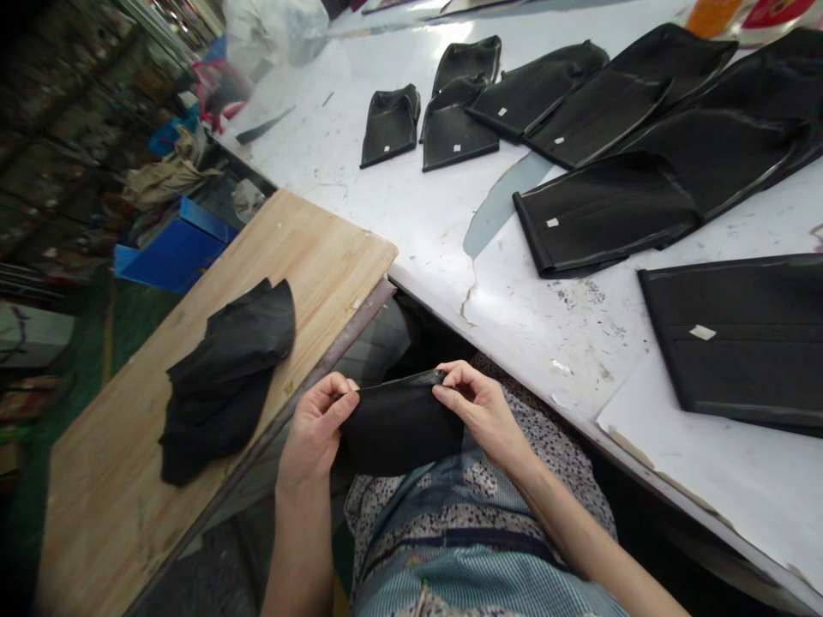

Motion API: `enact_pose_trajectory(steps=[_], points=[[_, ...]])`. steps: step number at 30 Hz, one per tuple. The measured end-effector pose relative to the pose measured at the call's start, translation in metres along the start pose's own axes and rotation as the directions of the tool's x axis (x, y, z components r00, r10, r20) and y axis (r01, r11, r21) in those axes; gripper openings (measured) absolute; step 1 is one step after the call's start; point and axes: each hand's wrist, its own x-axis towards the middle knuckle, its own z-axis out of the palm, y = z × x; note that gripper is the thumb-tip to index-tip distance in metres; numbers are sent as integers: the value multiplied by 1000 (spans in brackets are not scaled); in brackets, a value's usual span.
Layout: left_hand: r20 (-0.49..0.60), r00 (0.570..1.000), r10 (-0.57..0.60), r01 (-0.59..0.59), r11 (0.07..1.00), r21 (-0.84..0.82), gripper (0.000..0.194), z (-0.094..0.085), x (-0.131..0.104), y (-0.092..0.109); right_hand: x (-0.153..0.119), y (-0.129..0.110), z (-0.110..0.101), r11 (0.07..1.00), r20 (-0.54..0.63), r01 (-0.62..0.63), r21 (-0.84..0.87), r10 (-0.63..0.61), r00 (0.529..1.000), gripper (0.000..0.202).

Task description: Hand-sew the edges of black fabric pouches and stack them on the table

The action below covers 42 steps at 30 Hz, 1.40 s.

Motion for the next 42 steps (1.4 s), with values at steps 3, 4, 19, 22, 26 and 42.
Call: enact_pose_trajectory(steps=[3, 4, 19, 22, 26, 42], points=[[12, 1000, 8, -8, 1000, -10, 30, 1, 0, -2, -1, 1, 2, 995, -31, -63, 82, 66, 997, 34], [17, 1000, 13, -13, 1000, -10, 29, 1, 0, -2, -1, 1, 2, 993, -39, -70, 94, 74, 996, 35], [42, 999, 26, -30, 996, 87, 26, -2, -3, -4, -1, -2, 7, 993, -140, 117, 7, -115, 983, 34], [52, 998, 36, -42, 994, 105, 26, -2, -2, -5, -2, -2, 6, 987, -127, 155, -29, -158, 979, 32], [64, 997, 42, -49, 993, 107, 26, -2, -2, -6, -2, -2, 6, 993, -119, 112, 31, -108, 987, 33], [70, 997, 36, -60, 922, 383, 18, -11, 1, -2, -8, -4, 8, 834, -87, 409, -370, -470, 878, 22]])
